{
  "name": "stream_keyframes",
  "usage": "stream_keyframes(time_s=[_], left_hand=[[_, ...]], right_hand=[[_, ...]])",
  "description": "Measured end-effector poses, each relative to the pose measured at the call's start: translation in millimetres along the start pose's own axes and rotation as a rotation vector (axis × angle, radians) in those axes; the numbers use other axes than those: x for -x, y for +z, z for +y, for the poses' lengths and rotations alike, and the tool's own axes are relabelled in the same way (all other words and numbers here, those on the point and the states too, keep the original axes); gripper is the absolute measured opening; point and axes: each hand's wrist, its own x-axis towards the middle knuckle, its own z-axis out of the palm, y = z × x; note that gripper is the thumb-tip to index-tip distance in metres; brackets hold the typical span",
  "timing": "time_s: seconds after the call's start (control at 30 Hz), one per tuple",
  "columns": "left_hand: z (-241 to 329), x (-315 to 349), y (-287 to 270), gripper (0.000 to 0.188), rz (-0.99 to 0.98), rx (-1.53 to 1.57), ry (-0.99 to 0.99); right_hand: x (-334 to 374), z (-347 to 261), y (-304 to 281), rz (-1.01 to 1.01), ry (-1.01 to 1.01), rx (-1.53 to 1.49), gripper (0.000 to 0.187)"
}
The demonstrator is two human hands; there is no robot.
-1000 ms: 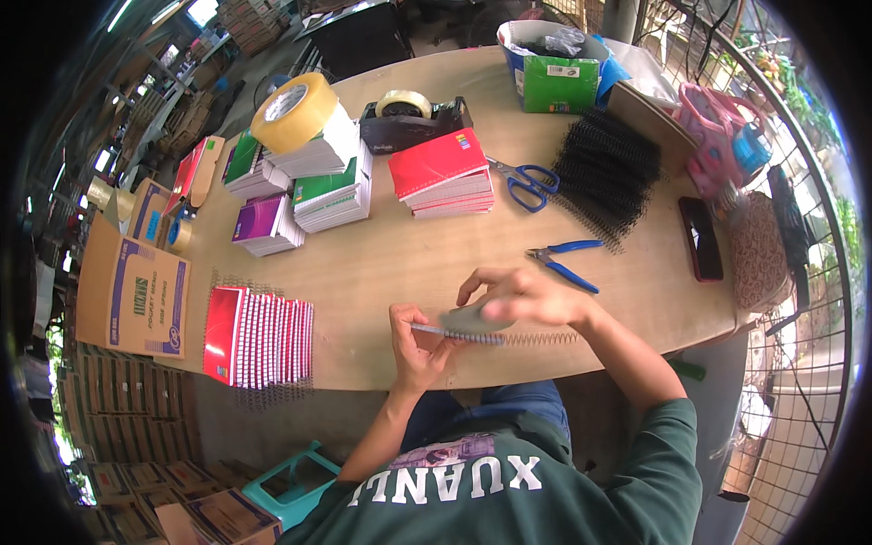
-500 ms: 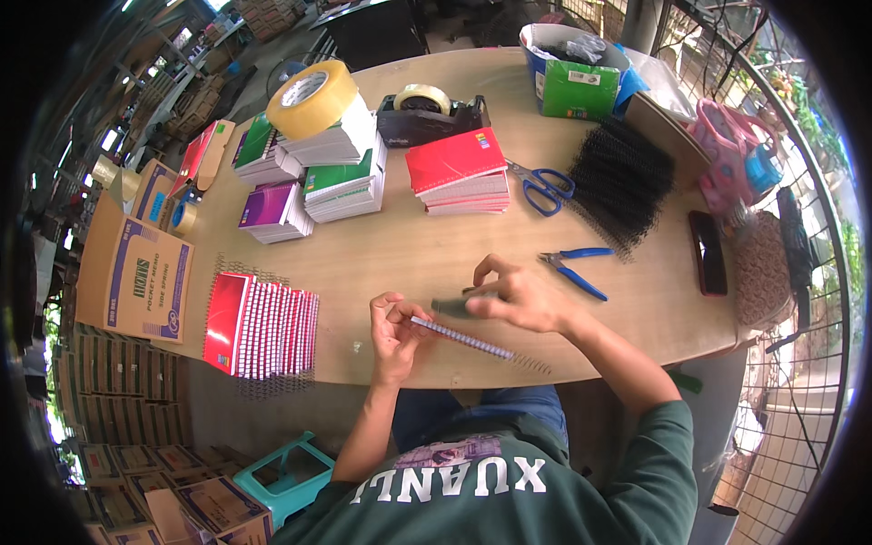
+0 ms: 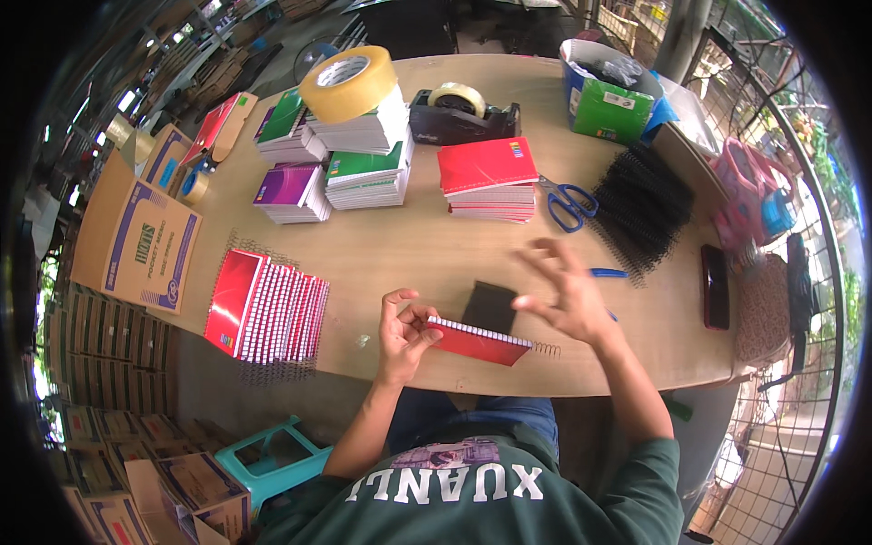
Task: The person binds notebooks by sliding a metal wire spiral onto the edge of a paper stack and then trimming the wire ends with pliers.
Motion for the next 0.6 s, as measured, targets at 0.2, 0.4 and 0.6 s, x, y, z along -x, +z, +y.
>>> stream_keyframes(time_s=[0.2, 0.4, 0.6], left_hand=[[28, -1, 21, 0.08, 0.043, -0.007, -0.088], [35, 1, 30, 0.074, 0.096, -0.125, -0.07], [48, -1, 39, 0.077, 0.101, -0.152, -0.098]], right_hand=[[69, 74, 5, 0.153, 0.117, 0.572, 0.061], [28, 10, -18, 0.252, -0.205, 0.324, 0.052], [-29, -68, -33, 0.116, -0.742, 0.541, 0.038]])
